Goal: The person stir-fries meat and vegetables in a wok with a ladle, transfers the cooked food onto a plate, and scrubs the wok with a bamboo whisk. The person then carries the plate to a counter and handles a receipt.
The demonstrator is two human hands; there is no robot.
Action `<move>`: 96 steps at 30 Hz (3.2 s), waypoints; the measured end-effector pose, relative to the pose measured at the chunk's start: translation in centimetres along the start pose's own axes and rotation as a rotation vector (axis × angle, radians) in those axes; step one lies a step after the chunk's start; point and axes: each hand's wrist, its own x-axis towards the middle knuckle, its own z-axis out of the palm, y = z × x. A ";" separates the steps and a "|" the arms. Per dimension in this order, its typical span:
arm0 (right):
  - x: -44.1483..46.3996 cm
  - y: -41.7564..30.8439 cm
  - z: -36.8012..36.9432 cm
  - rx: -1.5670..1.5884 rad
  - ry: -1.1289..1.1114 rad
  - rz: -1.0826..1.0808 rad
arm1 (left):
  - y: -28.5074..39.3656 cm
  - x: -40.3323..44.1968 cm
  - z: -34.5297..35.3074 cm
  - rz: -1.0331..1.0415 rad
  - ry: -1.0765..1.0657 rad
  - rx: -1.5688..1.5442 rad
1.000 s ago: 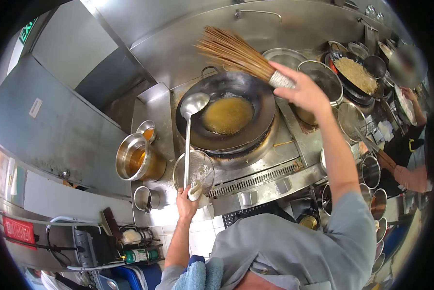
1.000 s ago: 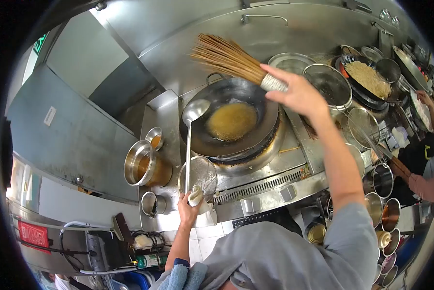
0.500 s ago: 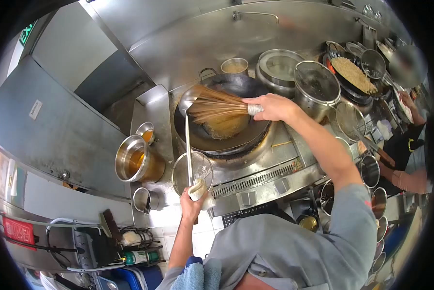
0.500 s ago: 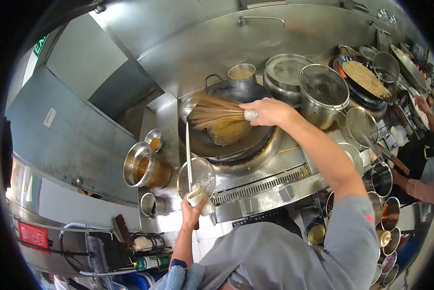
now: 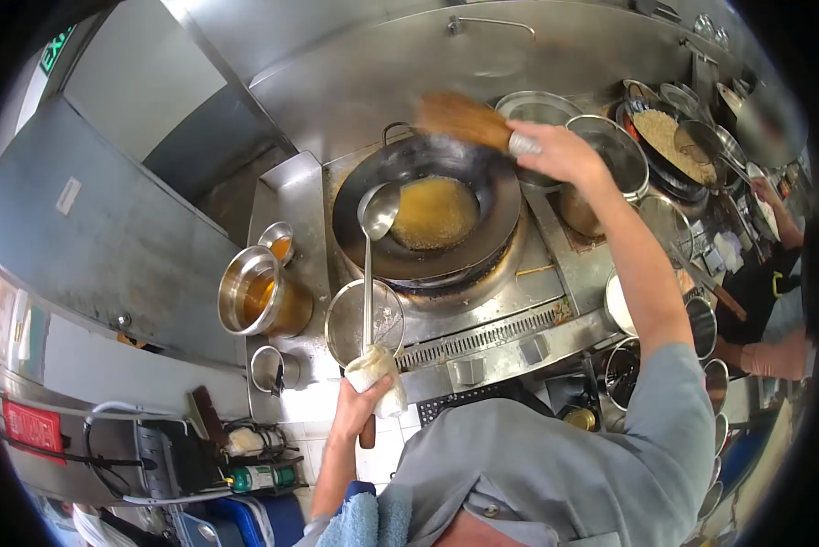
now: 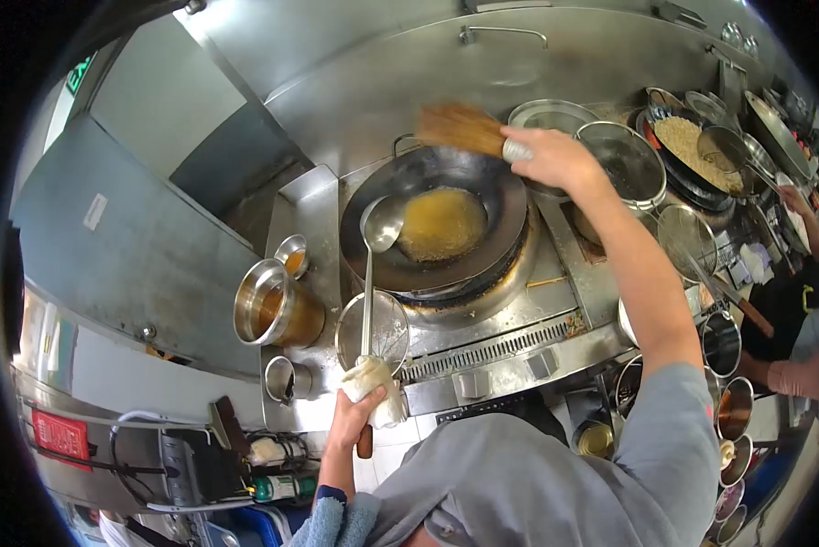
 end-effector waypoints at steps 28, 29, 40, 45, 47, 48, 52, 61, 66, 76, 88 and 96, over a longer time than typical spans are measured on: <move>0.1 -0.7 2.9 0.254 0.057 0.061 | -0.1 4.0 1.1 0.330 -0.040 0.744; 0.4 -1.6 2.8 0.351 -0.235 0.127 | -2.0 4.2 0.6 0.525 0.062 0.788; 3.6 -9.0 2.2 -0.092 -0.994 0.032 | -0.6 -1.2 -16.0 0.234 0.549 0.979; 8.9 -7.2 22.0 0.127 -0.498 0.096 | -0.4 1.1 -19.8 0.230 0.612 0.940; 5.9 -10.0 20.4 0.310 -0.579 0.297 | -0.8 1.7 -20.4 0.191 0.583 0.854; 4.4 -9.7 19.5 0.279 -0.613 0.230 | -1.1 1.9 -20.7 0.174 0.563 0.815; 1.6 -5.5 15.0 0.108 -0.818 -0.047 | -1.8 1.9 -21.7 0.153 0.552 0.974; 3.8 -10.9 19.4 0.354 -0.723 0.370 | -0.2 3.6 -22.1 0.092 0.514 1.081; 0.9 -2.2 9.5 -0.115 -0.942 -0.083 | 3.4 0.8 -16.6 0.317 0.592 0.339; 5.0 -1.3 18.4 -0.284 -0.630 0.063 | -2.9 5.0 -2.6 -0.054 -0.403 -1.370; 6.3 -6.0 23.9 0.044 -0.459 0.045 | 0.4 11.7 6.8 -0.440 -0.443 -0.975; 4.9 -10.3 19.1 0.369 -0.737 0.265 | 1.3 15.8 12.1 -0.477 -0.230 -0.846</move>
